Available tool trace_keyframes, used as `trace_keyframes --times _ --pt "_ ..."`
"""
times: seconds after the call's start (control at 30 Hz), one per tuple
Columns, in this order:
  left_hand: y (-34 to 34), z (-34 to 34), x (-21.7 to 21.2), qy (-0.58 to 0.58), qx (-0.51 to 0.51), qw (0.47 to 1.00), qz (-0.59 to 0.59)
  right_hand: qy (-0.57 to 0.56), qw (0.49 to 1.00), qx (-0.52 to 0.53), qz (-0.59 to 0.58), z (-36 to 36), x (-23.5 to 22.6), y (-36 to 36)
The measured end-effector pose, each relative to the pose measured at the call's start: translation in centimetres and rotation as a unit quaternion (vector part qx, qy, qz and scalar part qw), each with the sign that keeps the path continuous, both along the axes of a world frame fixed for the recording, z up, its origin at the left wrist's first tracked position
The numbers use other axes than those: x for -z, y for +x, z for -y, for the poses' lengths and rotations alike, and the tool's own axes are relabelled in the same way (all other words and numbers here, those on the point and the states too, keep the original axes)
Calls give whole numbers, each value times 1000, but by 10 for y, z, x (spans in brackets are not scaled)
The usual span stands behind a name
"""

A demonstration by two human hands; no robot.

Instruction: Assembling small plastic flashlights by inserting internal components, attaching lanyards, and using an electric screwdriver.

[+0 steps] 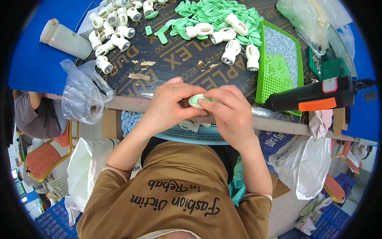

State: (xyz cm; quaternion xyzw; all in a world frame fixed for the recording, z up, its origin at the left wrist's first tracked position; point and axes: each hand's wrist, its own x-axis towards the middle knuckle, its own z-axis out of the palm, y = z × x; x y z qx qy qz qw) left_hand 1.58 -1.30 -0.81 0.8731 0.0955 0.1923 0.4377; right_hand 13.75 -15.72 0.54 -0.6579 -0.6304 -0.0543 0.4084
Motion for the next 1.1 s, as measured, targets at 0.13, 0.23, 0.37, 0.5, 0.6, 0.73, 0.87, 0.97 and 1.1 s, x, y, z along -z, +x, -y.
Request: trace_keyframes --times 0.13,0.23,0.37,0.5,0.6,0.73,0.87,0.97,1.1 --pt "-1 1 -2 12 8 999 -36 -23 1000 -6 -19 0 1 4" --pt "-1 2 0 86 -19 996 24 -19 998 6 -53 3 2 -1" --pt "-3 1 -1 83 6 997 2 248 962 115 -23 34 2 -5" --pt "1 5 -14 103 56 992 -54 434 867 202 -135 65 -11 29" --pt "2 7 -15 117 61 990 -42 428 839 139 -307 62 -24 47" --pt "10 12 -4 111 63 991 50 177 880 -17 -440 70 -28 59" --pt "11 14 -8 102 71 992 12 166 902 0 -398 82 -26 65" --pt "11 16 -7 82 72 994 14 209 897 -30 -389 79 -35 63" --pt "9 16 -6 93 52 994 37 234 871 -103 -420 76 -49 62"
